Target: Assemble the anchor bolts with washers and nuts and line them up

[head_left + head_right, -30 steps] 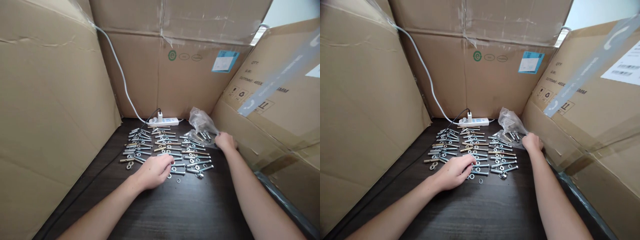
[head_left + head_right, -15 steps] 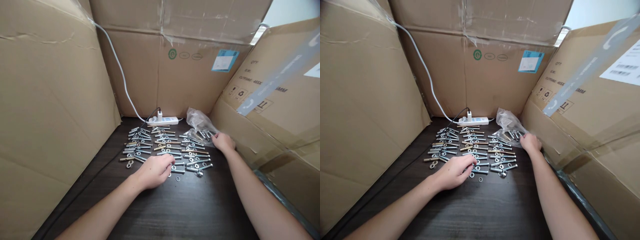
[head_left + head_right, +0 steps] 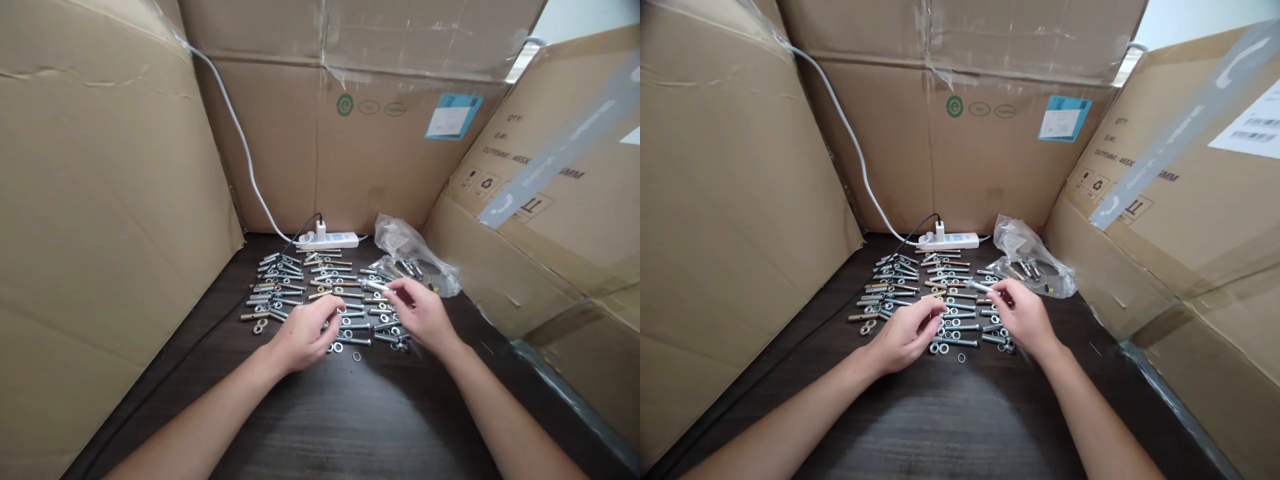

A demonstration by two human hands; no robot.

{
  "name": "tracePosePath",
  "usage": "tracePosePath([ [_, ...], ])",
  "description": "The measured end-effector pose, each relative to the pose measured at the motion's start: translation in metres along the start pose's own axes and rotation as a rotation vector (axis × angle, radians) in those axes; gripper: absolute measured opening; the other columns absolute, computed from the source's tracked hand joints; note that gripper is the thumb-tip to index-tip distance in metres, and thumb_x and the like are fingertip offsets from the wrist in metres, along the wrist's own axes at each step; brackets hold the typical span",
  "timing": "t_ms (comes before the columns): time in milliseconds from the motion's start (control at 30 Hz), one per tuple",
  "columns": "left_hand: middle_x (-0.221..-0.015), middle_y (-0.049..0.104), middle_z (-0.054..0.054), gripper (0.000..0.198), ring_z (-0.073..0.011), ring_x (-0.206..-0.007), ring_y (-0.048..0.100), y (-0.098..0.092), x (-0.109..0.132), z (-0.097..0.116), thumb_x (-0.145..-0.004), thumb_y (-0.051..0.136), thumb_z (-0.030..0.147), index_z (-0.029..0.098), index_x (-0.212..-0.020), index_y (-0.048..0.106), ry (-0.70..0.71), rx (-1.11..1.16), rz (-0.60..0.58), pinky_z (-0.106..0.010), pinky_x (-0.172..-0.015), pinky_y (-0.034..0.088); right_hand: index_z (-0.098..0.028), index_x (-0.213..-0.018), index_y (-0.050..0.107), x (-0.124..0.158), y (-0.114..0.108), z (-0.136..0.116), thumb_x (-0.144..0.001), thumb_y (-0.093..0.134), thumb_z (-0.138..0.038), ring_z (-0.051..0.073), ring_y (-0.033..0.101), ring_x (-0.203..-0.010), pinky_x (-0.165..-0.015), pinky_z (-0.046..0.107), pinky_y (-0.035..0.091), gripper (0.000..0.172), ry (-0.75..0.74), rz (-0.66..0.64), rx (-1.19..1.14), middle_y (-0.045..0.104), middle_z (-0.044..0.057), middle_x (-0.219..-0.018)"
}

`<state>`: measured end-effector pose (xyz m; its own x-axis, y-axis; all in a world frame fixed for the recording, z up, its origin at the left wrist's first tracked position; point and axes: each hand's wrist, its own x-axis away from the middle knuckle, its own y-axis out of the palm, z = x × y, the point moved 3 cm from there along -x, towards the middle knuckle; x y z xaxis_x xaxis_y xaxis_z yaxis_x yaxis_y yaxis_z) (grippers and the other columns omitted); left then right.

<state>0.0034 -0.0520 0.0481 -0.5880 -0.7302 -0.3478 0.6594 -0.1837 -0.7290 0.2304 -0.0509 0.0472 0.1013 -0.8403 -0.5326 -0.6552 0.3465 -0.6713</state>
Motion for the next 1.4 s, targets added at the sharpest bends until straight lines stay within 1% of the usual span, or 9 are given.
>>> tracePosePath([
  [133, -0.084, 0.058, 0.001, 0.018, -0.0096, -0.059, 0.049, 0.004, 0.001, -0.007, -0.092, 0.041, 0.026, 0.021, -0.109, 0.045, -0.079, 0.035, 0.028, -0.022, -0.057, 0.037, -0.019, -0.092, 0.058, 0.008, 0.019, -0.023, -0.091, 0.05, -0.033, 0.015, 0.058, -0.065, -0.062, 0.026, 0.046, 0.016, -0.125, -0.089, -0.075, 0.064, 0.004, -0.079],
  [300, -0.075, 0.054, 0.003, 0.012, -0.0094, -0.058, 0.048, 0.013, 0.0, -0.018, -0.092, 0.042, 0.027, 0.02, -0.103, 0.043, -0.117, 0.147, 0.082, -0.021, -0.056, 0.038, -0.019, -0.094, 0.058, 0.014, 0.025, -0.026, -0.091, 0.051, -0.032, 0.015, 0.058, -0.064, -0.06, 0.026, 0.045, 0.014, -0.165, -0.146, -0.117, 0.064, 0.003, -0.078],
  [433, -0.079, 0.058, 0.001, 0.018, -0.0109, -0.064, 0.055, 0.014, 0.0, -0.018, -0.092, 0.043, 0.027, 0.02, -0.108, 0.045, -0.118, 0.149, 0.095, -0.022, -0.059, 0.042, -0.02, -0.094, 0.057, 0.015, 0.025, -0.028, -0.09, 0.051, -0.03, 0.014, 0.057, -0.063, -0.058, 0.025, 0.043, 0.012, -0.144, -0.158, -0.144, 0.064, 0.002, -0.077],
  [600, -0.079, 0.063, 0.002, 0.02, -0.012, -0.064, 0.058, 0.013, 0.002, -0.009, -0.093, 0.042, 0.03, 0.022, -0.111, 0.047, -0.107, 0.061, -0.005, -0.023, -0.06, 0.042, -0.021, -0.1, 0.053, 0.016, 0.024, -0.039, -0.091, 0.047, -0.029, 0.014, 0.056, -0.06, -0.056, 0.024, 0.042, 0.012, -0.086, -0.282, -0.125, 0.064, 0.001, -0.079],
  [767, -0.092, 0.066, 0.001, 0.021, -0.0134, -0.073, 0.061, 0.014, 0.001, -0.003, -0.094, 0.04, 0.03, 0.024, -0.113, 0.047, -0.08, 0.026, -0.105, -0.023, -0.063, 0.042, -0.023, -0.111, 0.052, 0.018, 0.028, -0.047, -0.094, 0.043, -0.029, 0.016, 0.062, -0.075, -0.066, 0.026, 0.045, 0.021, -0.085, -0.392, -0.13, 0.067, 0.003, -0.093],
  [867, -0.093, 0.065, 0.001, 0.021, -0.0141, -0.075, 0.061, 0.014, 0.0, -0.003, -0.095, 0.039, 0.031, 0.024, -0.113, 0.048, -0.084, 0.017, -0.115, -0.024, -0.065, 0.042, -0.023, -0.112, 0.054, 0.019, 0.032, -0.046, -0.094, 0.043, -0.032, 0.017, 0.063, -0.08, -0.07, 0.026, 0.047, 0.022, -0.091, -0.401, -0.152, 0.067, 0.004, -0.097],
  [1133, -0.085, 0.061, -0.001, 0.027, -0.0146, -0.075, 0.056, 0.015, -0.002, -0.004, -0.097, 0.032, 0.035, 0.02, -0.098, 0.054, -0.067, 0.029, -0.179, -0.024, -0.069, 0.042, -0.023, -0.105, 0.057, 0.022, 0.036, -0.044, -0.089, 0.05, -0.03, 0.014, 0.061, -0.061, -0.058, 0.022, 0.045, 0.02, -0.086, -0.366, -0.098, 0.068, 0.0, -0.078],
  [1233, -0.084, 0.061, -0.001, 0.028, -0.0145, -0.075, 0.056, 0.014, -0.001, -0.002, -0.097, 0.03, 0.033, 0.02, -0.099, 0.056, -0.054, 0.044, -0.19, -0.024, -0.071, 0.043, -0.023, -0.103, 0.059, 0.022, 0.035, -0.045, -0.084, 0.054, -0.026, 0.013, 0.059, -0.057, -0.057, 0.021, 0.043, 0.02, -0.117, -0.339, -0.096, 0.067, -0.001, -0.072],
  [1400, -0.09, 0.061, -0.002, 0.023, -0.0146, -0.079, 0.056, 0.011, 0.0, 0.001, -0.095, 0.034, 0.027, 0.02, -0.105, 0.053, -0.05, 0.069, -0.148, -0.025, -0.074, 0.043, -0.023, -0.101, 0.061, 0.022, 0.034, -0.044, -0.08, 0.056, -0.024, 0.013, 0.06, -0.059, -0.06, 0.022, 0.045, 0.022, -0.139, -0.32, -0.107, 0.069, -0.001, -0.077],
])
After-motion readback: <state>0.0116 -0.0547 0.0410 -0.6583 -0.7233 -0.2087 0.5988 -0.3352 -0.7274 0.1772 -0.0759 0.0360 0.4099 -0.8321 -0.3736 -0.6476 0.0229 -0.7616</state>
